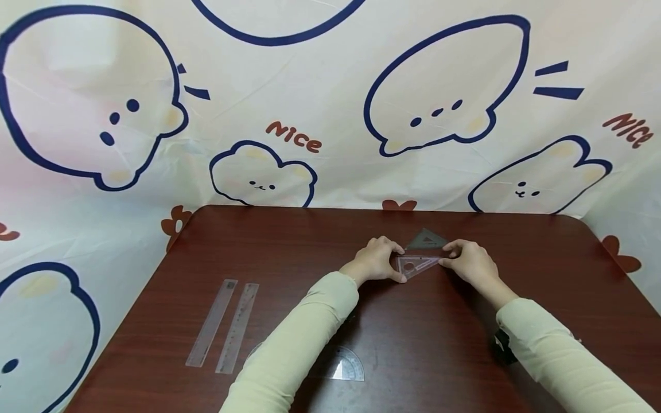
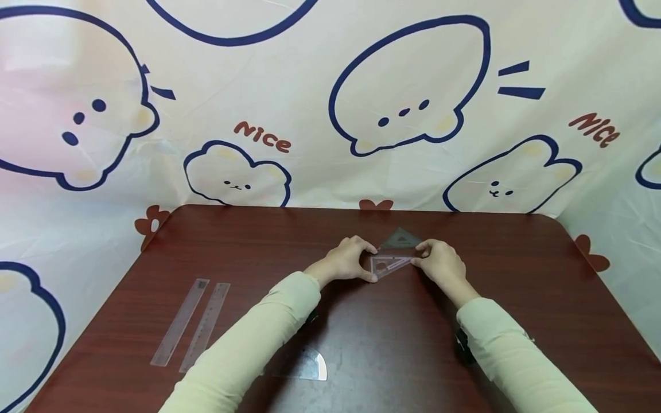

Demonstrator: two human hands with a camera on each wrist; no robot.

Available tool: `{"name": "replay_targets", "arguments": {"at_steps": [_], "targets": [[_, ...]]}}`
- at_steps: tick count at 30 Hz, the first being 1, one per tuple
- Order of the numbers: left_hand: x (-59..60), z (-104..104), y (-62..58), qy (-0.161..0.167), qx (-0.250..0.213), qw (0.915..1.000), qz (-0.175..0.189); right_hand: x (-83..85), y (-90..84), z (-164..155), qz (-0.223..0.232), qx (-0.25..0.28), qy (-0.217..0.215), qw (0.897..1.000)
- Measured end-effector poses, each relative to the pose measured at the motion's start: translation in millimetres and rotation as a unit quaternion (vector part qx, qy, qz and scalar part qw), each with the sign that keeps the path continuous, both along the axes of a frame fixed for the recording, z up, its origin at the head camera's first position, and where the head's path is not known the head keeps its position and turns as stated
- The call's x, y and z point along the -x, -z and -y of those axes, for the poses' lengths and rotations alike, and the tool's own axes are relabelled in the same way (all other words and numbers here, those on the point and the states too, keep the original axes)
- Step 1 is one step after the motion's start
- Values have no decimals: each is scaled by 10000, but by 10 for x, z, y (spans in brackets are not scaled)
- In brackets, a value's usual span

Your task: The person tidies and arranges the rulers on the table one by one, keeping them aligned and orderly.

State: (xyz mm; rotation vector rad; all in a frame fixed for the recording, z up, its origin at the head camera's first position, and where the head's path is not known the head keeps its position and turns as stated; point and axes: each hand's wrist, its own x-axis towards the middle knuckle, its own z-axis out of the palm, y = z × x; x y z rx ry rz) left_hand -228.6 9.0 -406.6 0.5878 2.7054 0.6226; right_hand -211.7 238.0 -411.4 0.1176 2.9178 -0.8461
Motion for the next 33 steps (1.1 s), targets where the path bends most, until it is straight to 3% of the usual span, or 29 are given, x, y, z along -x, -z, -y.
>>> {"name": "replay_targets", "arguments": {"at_steps": [15,24,33], "targets": [[-76,-75,-27,-231,309,9993,-14,-20,23,5,-226,127,-69,9996],[-103,-74,-13,-338,115,9993,59,-98,8,-28,-322,505,-151,9981],[-65,-84,-13,-454,31,9989,133,-60,26,-45,-450,823,-387,9948]]}}
